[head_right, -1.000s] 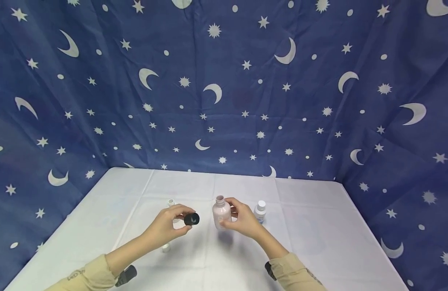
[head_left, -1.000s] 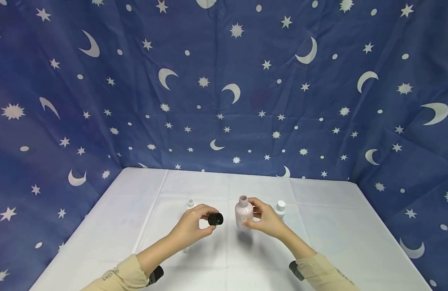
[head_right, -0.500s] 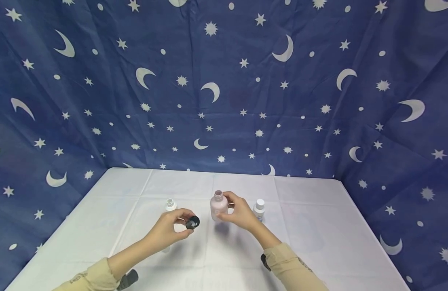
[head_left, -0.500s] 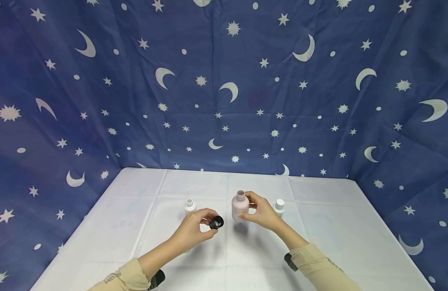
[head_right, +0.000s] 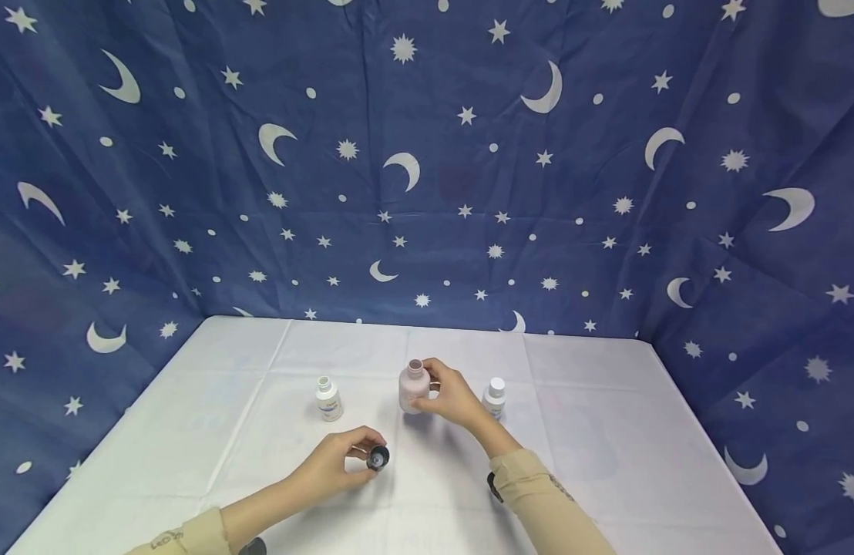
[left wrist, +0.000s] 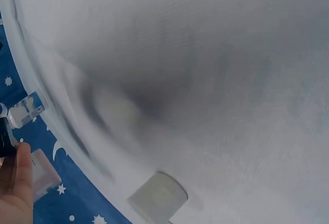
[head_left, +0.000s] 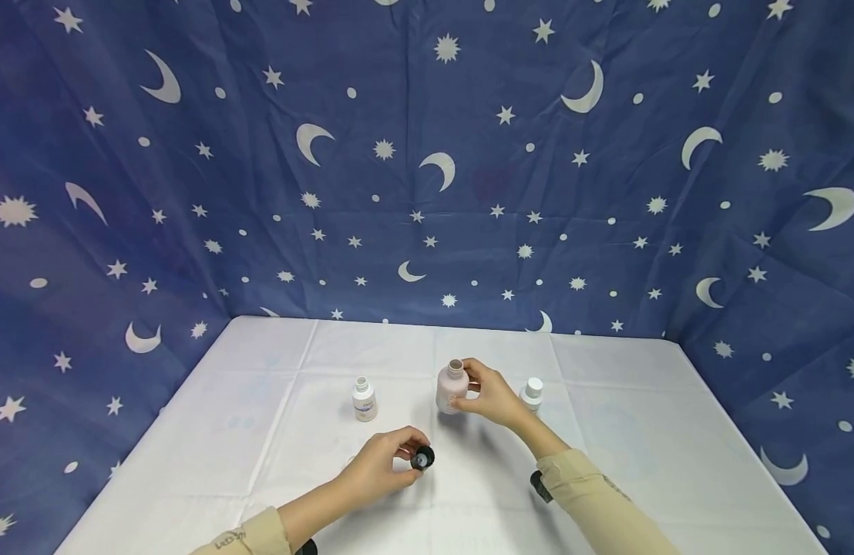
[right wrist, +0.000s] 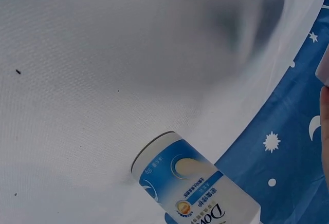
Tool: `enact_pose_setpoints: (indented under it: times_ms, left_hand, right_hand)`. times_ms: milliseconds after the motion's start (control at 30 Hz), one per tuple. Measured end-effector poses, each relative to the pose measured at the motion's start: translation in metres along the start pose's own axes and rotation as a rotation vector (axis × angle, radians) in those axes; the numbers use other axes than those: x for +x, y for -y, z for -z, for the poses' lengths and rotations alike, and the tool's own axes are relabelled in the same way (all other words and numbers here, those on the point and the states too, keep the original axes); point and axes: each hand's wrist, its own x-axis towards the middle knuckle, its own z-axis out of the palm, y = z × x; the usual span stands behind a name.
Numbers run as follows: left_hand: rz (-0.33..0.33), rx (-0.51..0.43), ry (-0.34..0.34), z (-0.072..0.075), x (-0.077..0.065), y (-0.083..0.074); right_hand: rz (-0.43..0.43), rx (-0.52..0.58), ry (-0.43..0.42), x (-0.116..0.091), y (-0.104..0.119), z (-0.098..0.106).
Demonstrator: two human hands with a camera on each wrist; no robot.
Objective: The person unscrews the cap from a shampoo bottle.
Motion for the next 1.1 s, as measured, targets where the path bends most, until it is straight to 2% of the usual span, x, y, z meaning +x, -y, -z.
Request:
enact_pose_setpoints:
  times_ms: [167,467,767,867,1100]
  left_hand:
    - [0.008,0.008,0.025,-0.006,-0.001,0.002]
    - [0.028,0.061,0.003,-0.021,0.002,-0.001]
    - [0.044,0.108,0.03,-0.037,0.007,-0.006]
    - [0.043,0.103,0.026,-0.04,0.008,-0.006]
    - [0.034,0.065,0.009,-0.043,0.017,-0.005]
  right_hand:
    - [-0.026,-0.008,0.017,0.004,-0.004,-0.002]
    - [-0.042,-0.007,0.043,0.004,-0.015,-0.005]
    - [-0.045,0.005,0.087,0.009,-0.018,-0.009]
    - [-0.055,0.025,0.115,0.01,-0.017,-0.01]
    - [-0.063,-0.02,0.133,0.011,-0.019,-0.01]
